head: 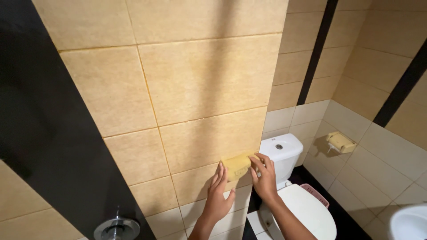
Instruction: The person scrubs the tiled bathroom wall with a yellow sponge, moving from the upper tiles down to the lower sections near the floor. They then rinse the sponge at the sink and use a handheld shower head to spray water on the floor and lower wall areas.
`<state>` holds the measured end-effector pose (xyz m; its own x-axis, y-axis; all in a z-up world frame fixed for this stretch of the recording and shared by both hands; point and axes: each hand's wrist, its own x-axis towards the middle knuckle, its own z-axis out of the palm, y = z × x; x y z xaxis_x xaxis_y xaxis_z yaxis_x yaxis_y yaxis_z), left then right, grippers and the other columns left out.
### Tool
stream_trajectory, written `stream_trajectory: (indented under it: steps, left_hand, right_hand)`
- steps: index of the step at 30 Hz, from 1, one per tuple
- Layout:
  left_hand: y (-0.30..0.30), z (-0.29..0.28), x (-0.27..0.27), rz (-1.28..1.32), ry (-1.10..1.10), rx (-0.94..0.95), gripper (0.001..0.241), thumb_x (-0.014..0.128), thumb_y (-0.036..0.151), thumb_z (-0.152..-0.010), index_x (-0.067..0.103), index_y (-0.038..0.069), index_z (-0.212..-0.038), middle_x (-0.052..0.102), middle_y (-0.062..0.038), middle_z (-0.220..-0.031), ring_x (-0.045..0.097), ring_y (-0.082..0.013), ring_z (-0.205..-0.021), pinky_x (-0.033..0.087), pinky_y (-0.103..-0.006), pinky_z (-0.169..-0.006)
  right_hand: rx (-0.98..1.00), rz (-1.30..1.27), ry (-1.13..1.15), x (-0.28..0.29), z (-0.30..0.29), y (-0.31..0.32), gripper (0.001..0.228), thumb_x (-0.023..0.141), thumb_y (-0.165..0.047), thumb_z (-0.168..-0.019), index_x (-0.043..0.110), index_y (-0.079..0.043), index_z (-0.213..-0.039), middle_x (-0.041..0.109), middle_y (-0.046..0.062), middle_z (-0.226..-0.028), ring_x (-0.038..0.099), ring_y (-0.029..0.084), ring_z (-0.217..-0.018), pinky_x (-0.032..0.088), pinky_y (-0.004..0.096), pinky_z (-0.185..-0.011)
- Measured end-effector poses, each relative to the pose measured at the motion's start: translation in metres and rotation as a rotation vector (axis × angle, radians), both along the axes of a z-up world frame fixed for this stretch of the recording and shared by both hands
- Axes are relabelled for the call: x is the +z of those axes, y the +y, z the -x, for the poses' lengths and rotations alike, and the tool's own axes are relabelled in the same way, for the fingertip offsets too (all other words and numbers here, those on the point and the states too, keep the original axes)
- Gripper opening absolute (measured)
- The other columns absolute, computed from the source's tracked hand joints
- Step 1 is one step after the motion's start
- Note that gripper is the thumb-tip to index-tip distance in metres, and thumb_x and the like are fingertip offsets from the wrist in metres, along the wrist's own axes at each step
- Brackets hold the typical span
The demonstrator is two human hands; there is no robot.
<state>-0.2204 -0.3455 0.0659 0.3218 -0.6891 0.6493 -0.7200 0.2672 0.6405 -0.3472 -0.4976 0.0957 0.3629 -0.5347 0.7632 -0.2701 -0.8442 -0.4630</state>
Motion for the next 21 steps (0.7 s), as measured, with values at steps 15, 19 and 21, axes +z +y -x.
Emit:
stream_trajectory:
  steps: [15, 19, 21]
  left_hand:
    - [-0.028, -0.003, 0.169, 0.34, -0.293, 0.116, 0.083, 0.069, 0.009, -0.089, 0.028, 0.0, -0.161, 0.022, -0.025, -0.171, 0.032, -0.0422, -0.155, 0.032, -0.0483, -0.121]
    - [-0.027, -0.001, 0.128, 0.239, -0.282, 0.128, 0.084, 0.07, 0.009, -0.087, 0.028, -0.001, -0.16, 0.023, -0.025, -0.169, 0.033, -0.0411, -0.153, 0.03, -0.0498, -0.119]
    - [-0.025, 0.002, 0.1, 0.13, -0.243, 0.103, 0.085, 0.069, 0.009, -0.086, 0.029, -0.001, -0.159, 0.026, -0.025, -0.168, 0.034, -0.0411, -0.151, 0.03, -0.0499, -0.119]
  right_hand:
    - [0.003, 0.263, -0.237, 0.161, -0.009, -0.009, 0.044, 0.076, 0.002, -0.087, 0.069, -0.008, -0.13, 0.059, 0.018, -0.133, 0.059, 0.036, -0.122, 0.052, 0.042, -0.098]
    - [0.011, 0.216, -0.188, 0.112, -0.004, -0.02, 0.044, 0.075, 0.002, -0.085, 0.068, -0.007, -0.127, 0.059, 0.017, -0.132, 0.06, 0.034, -0.118, 0.052, 0.041, -0.098]
    - [-0.056, 0.14, -0.115, 0.077, -0.001, -0.024, 0.042, 0.077, 0.002, -0.083, 0.07, -0.008, -0.123, 0.061, 0.015, -0.13, 0.058, 0.035, -0.115, 0.05, 0.042, -0.098]
